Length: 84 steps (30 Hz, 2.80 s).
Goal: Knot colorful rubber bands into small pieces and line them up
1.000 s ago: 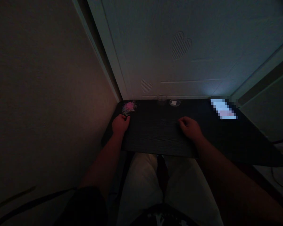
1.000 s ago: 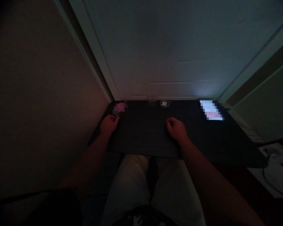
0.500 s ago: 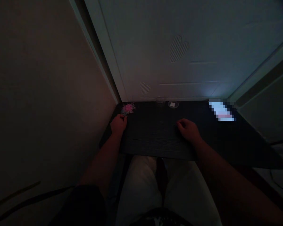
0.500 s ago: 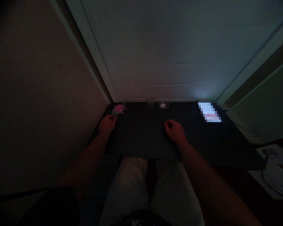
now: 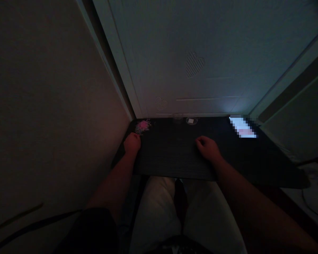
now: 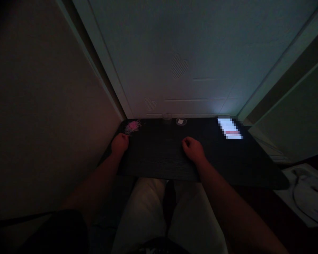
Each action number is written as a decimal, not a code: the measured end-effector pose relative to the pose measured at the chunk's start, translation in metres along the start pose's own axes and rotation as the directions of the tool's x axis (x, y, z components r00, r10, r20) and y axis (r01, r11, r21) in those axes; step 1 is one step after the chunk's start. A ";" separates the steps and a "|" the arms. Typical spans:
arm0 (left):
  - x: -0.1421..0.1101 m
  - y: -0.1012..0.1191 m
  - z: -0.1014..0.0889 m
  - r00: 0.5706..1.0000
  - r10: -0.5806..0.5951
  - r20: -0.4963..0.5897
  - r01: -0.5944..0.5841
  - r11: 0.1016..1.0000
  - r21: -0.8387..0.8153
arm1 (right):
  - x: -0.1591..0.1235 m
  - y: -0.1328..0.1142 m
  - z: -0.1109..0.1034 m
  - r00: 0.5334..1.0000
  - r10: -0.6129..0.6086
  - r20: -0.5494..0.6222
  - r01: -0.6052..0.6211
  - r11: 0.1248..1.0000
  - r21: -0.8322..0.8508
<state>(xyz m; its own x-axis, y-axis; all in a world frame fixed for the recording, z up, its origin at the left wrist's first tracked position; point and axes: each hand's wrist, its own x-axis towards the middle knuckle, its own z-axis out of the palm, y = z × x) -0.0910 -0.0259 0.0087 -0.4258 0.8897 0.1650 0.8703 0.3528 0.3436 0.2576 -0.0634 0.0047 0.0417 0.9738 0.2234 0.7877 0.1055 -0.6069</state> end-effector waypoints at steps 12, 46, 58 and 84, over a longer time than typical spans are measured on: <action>0.001 -0.005 0.000 0.994 -0.047 -0.101 0.028 0.984 -0.174 | 0.000 0.000 0.001 1.000 -0.001 0.004 0.001 1.000 0.015; -0.102 0.102 0.021 0.671 0.683 0.288 -0.217 0.552 -0.805 | -0.022 -0.039 0.023 0.973 -0.099 0.209 -0.072 0.728 0.681; -0.103 0.102 0.024 0.709 0.681 0.186 -0.275 0.509 -0.816 | -0.023 -0.039 0.024 0.981 -0.079 0.175 -0.047 0.786 0.616; -0.103 0.103 0.021 0.718 0.671 0.183 -0.324 0.556 -0.766 | -0.022 -0.033 0.026 0.980 -0.130 0.151 0.019 0.814 0.580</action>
<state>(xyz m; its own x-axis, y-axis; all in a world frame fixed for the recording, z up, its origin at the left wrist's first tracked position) 0.0480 -0.0748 0.0079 0.3240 0.9288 0.1798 0.4322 -0.3143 0.8452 0.2143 -0.0830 0.0002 -0.1544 0.9710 0.1826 0.2859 0.2208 -0.9325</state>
